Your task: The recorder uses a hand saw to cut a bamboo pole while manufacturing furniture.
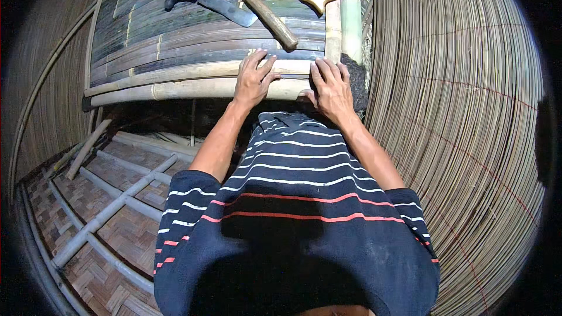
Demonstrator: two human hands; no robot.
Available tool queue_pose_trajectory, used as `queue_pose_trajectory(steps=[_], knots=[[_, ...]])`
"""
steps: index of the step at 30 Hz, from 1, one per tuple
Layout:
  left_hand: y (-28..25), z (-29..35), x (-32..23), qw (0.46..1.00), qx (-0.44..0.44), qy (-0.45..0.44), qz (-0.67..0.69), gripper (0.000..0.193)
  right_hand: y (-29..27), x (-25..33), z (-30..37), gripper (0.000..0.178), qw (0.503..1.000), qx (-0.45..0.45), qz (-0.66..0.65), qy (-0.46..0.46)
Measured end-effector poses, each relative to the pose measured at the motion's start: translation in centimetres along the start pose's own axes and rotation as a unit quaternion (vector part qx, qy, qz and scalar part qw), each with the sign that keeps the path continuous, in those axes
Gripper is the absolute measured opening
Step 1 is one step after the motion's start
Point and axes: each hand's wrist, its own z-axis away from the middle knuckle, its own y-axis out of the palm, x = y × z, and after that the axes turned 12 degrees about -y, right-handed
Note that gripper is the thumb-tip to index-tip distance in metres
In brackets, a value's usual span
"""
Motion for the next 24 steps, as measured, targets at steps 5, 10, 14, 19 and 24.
queue_pose_trajectory(steps=[5, 10, 14, 19, 24], knots=[[-0.3, -0.4, 0.9, 0.999, 0.035, 0.017, 0.003, 0.051, -0.7, -0.4, -1.6, 0.061, 0.998, -0.050, -0.017, -0.021], [-0.6, -0.5, 0.7, 0.999, 0.035, 0.027, 0.016, 0.054, 0.1, -0.7, -2.5, 0.054, 0.999, -0.040, -0.016, -0.007], [-0.7, -0.6, 0.5, 0.999, 0.026, 0.028, 0.017, 0.055, 1.1, -1.2, -2.6, 0.047, 0.997, -0.078, -0.029, -0.009], [-0.4, -0.5, 0.4, 0.999, 0.039, 0.028, 0.015, 0.055, 1.3, -1.4, -2.6, 0.039, 0.997, -0.077, -0.031, 0.002], [-0.8, -0.4, 0.2, 0.998, 0.037, 0.041, -0.001, 0.053, 1.4, -1.6, -2.9, 0.036, 0.997, -0.071, -0.034, 0.006]])
